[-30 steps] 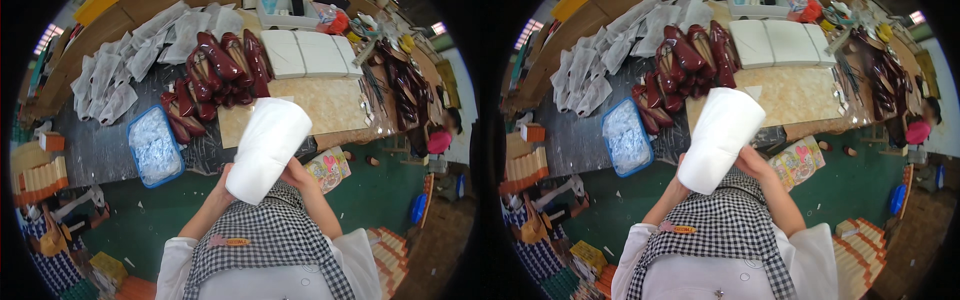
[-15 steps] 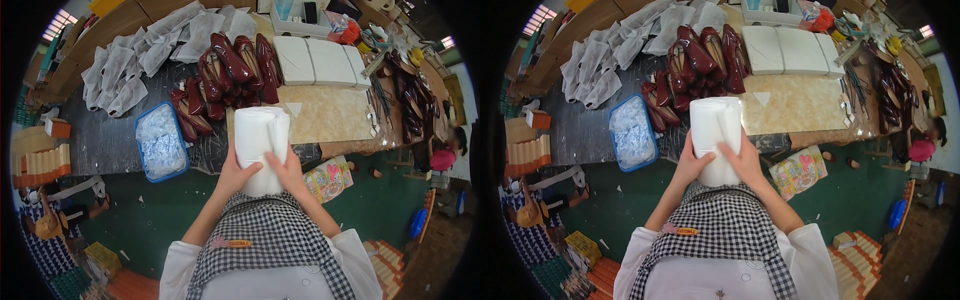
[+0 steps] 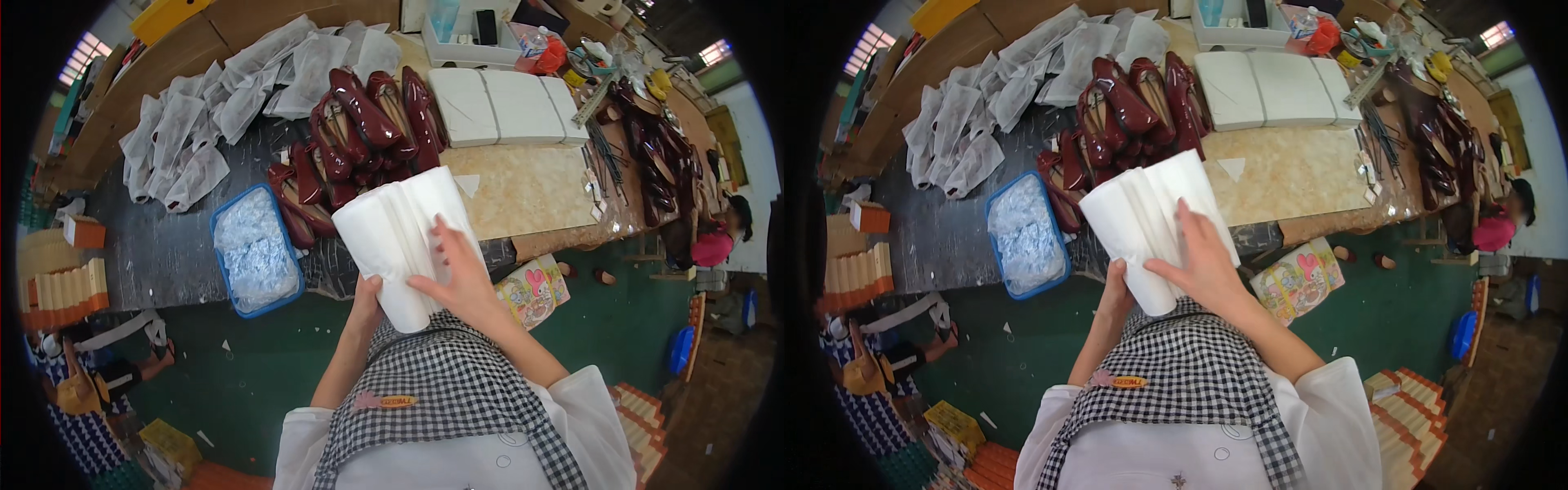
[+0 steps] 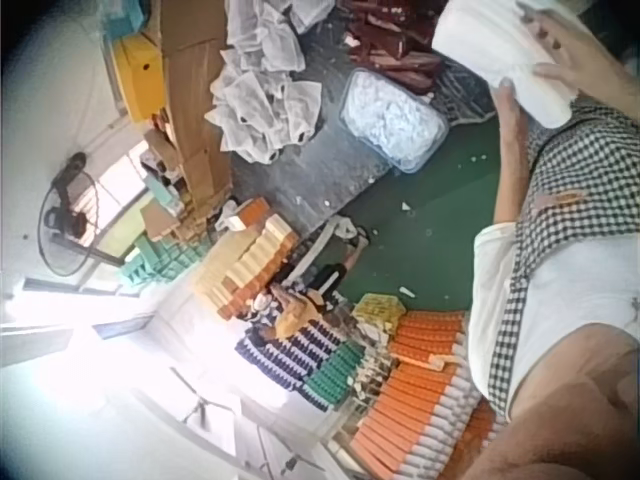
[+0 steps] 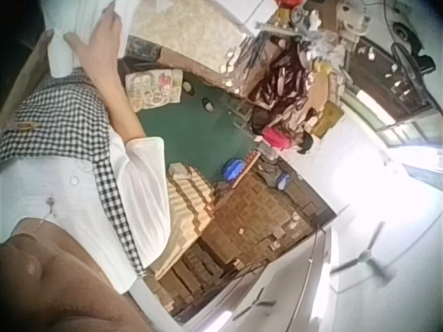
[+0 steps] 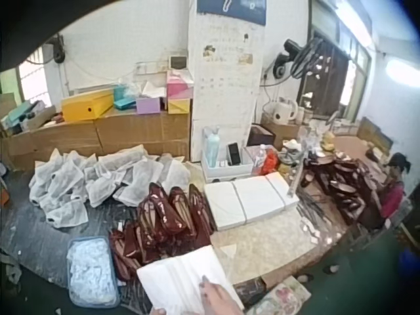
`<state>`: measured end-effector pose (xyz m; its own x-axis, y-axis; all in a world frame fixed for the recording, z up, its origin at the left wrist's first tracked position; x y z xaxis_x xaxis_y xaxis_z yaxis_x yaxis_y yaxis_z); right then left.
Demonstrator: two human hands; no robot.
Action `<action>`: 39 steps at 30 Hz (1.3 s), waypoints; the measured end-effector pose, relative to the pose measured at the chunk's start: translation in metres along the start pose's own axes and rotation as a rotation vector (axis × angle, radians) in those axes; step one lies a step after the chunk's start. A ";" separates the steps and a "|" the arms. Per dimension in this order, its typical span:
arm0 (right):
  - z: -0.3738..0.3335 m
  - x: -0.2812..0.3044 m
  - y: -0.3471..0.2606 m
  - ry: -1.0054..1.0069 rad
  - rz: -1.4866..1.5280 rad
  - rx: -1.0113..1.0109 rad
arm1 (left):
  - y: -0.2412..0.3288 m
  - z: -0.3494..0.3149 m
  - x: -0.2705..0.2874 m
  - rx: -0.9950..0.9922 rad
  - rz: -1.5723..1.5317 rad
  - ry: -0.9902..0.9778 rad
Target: The person wraps maroon high-heeled shoes in white tissue paper. They pick up a shoe, place it inside a sheet of tissue, fold the paper around it, and set the wrapped shoe aside. The person also handles shoe boxes and uses scissors to cut a rubber band from a stack of boxes.
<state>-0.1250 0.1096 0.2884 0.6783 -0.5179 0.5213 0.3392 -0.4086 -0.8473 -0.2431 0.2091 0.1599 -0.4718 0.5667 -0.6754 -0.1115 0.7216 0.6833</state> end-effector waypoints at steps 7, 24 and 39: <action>0.013 -0.013 -0.007 -0.113 0.107 -0.053 | -0.026 -0.004 0.041 -0.197 0.701 0.115; -0.013 0.075 -0.027 -0.334 0.604 0.167 | 0.015 0.057 0.019 0.163 -0.300 -0.251; -0.037 0.052 0.108 0.283 0.592 -0.284 | 0.060 0.015 0.007 -0.030 0.678 0.170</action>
<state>-0.0769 0.0104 0.2279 0.4879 -0.8727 0.0210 -0.2430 -0.1588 -0.9569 -0.2396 0.2622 0.1923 -0.5757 0.8163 -0.0461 0.2329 0.2177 0.9478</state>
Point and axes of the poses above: each hand's wrist, its own z-axis towards the middle knuckle, its own x-axis out of the back of the hand, y = z × x, the point moved 5 cm from there along z, towards the middle knuckle, and after that the axes turned 2 degrees about -x, right-handed, at the moved point
